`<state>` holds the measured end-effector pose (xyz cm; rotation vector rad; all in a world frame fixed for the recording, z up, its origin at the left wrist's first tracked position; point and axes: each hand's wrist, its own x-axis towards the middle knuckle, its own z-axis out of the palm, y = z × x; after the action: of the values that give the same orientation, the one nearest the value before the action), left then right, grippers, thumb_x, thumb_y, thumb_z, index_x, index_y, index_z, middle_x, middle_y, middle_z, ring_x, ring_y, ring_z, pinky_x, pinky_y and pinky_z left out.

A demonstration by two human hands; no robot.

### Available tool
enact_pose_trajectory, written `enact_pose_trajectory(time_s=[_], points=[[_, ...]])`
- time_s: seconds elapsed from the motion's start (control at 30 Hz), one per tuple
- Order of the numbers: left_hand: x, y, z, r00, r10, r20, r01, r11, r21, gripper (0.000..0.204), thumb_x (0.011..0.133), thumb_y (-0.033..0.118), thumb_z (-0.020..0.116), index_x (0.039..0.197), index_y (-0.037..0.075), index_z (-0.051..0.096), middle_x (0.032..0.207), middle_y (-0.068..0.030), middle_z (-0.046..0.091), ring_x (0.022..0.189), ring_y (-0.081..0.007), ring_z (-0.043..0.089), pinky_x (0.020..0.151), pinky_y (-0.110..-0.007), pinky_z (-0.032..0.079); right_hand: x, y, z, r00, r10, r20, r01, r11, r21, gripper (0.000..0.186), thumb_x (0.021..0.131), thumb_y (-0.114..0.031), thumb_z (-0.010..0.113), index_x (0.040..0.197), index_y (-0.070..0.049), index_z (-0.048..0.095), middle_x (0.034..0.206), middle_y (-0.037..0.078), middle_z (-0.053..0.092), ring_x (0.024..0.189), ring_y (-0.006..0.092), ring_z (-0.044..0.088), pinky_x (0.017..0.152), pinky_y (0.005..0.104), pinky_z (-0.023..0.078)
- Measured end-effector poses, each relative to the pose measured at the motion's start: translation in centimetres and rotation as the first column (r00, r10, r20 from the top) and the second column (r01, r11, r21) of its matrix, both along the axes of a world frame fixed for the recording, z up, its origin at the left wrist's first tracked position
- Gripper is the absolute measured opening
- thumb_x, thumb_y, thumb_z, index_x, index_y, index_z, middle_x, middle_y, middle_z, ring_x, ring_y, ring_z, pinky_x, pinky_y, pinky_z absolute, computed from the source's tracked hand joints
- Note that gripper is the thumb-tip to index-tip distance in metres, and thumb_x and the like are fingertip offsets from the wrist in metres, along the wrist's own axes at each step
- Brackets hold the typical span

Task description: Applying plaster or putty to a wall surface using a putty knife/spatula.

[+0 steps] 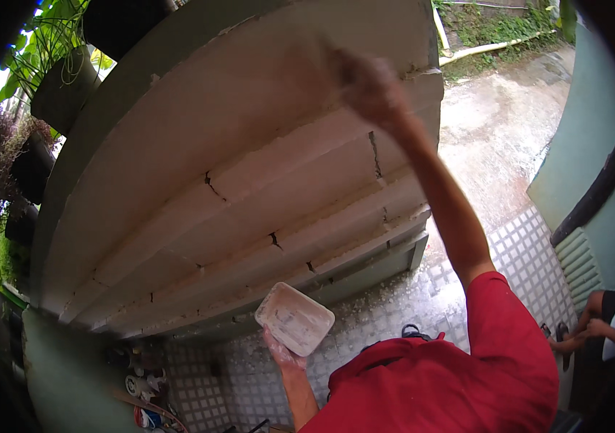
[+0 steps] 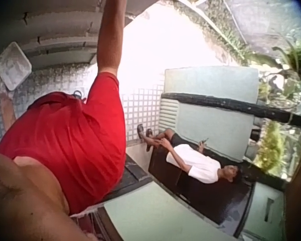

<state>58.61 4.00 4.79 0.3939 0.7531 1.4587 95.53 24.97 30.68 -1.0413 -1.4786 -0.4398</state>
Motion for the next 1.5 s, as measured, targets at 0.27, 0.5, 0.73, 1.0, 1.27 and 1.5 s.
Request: enact_pose_trajectory(time_s=[0.27,0.5,0.73,1.0,1.27,1.5], points=[[-0.5,0.4,-1.1,1.000,0.001,0.015,-0.001,1.000,-0.010,0.060,0.092,0.047,0.048,0.140,0.014,0.038,0.138,-0.0085,0.045,0.125,-0.0306,0.046,0.101,-0.050,0.043,2.4,-0.3,0.3,0.989,-0.124,-0.079,0.123,0.992,-0.020,0.016,0.085,-0.013,0.052,0.086,-0.001,0.062,0.077,0.023,0.063,0.071,0.0391,0.063,0.063,0.0458,0.048],[-0.6,-0.1,-0.5,0.997,-0.009,0.071,0.011,1.000,-0.029,0.058,0.092,0.046,0.049,0.139,0.014,0.039,0.136,-0.0072,0.047,0.123,-0.0300,0.047,0.101,-0.049,0.043,-9.4,-0.1,-0.2,0.996,0.080,0.029,-0.077,0.991,-0.111,0.024,0.076,-0.004,0.052,0.098,-0.002,0.062,0.083,0.022,0.064,0.081,0.0450,0.059,0.075,0.0503,0.050],[-0.7,-0.1,-0.5,0.997,-0.005,0.073,0.008,0.999,-0.040,0.056,0.093,0.046,0.046,0.138,0.013,0.040,0.135,-0.0066,0.049,0.122,-0.0286,0.048,0.100,-0.048,0.044,-7.4,-1.4,0.8,0.767,0.415,-0.489,-0.591,0.754,-0.288,0.015,0.084,-0.012,0.053,0.092,-0.003,0.061,0.075,0.011,0.064,0.066,0.0249,0.063,0.058,0.0376,0.052],[-1.7,-0.6,-0.2,1.000,0.003,0.010,-0.003,1.000,-0.023,0.058,0.093,0.048,0.045,0.138,0.012,0.039,0.134,-0.0060,0.048,0.121,-0.0258,0.048,0.101,-0.042,0.043,-9.5,-4.4,-3.1,0.006,0.181,-0.984,-0.797,0.595,0.104,0.024,0.092,-0.024,0.045,0.088,-0.006,0.060,0.072,0.005,0.062,0.060,0.0152,0.058,0.053,0.0265,0.046],[-3.1,-1.1,-0.1,1.000,0.012,0.005,-0.012,0.999,-0.042,0.059,0.092,0.048,0.045,0.138,0.011,0.038,0.135,-0.0064,0.047,0.122,-0.0263,0.047,0.102,-0.043,0.041,-9.0,0.9,0.5,0.146,0.320,-0.936,-0.851,0.523,0.046,0.024,0.093,-0.018,0.045,0.092,0.001,0.059,0.076,0.009,0.063,0.065,0.0171,0.060,0.059,0.0283,0.051],[-3.8,-1.2,-1.0,1.000,0.006,-0.013,-0.006,1.000,-0.010,0.060,0.093,0.048,0.043,0.139,0.010,0.037,0.136,-0.0071,0.046,0.123,-0.0265,0.047,0.102,-0.042,0.041,-7.7,3.2,8.2,0.266,0.489,-0.831,-0.860,0.509,0.024,0.021,0.092,-0.011,0.047,0.099,0.005,0.058,0.095,0.012,0.064,0.079,0.0138,0.061,0.069,0.0234,0.053]])
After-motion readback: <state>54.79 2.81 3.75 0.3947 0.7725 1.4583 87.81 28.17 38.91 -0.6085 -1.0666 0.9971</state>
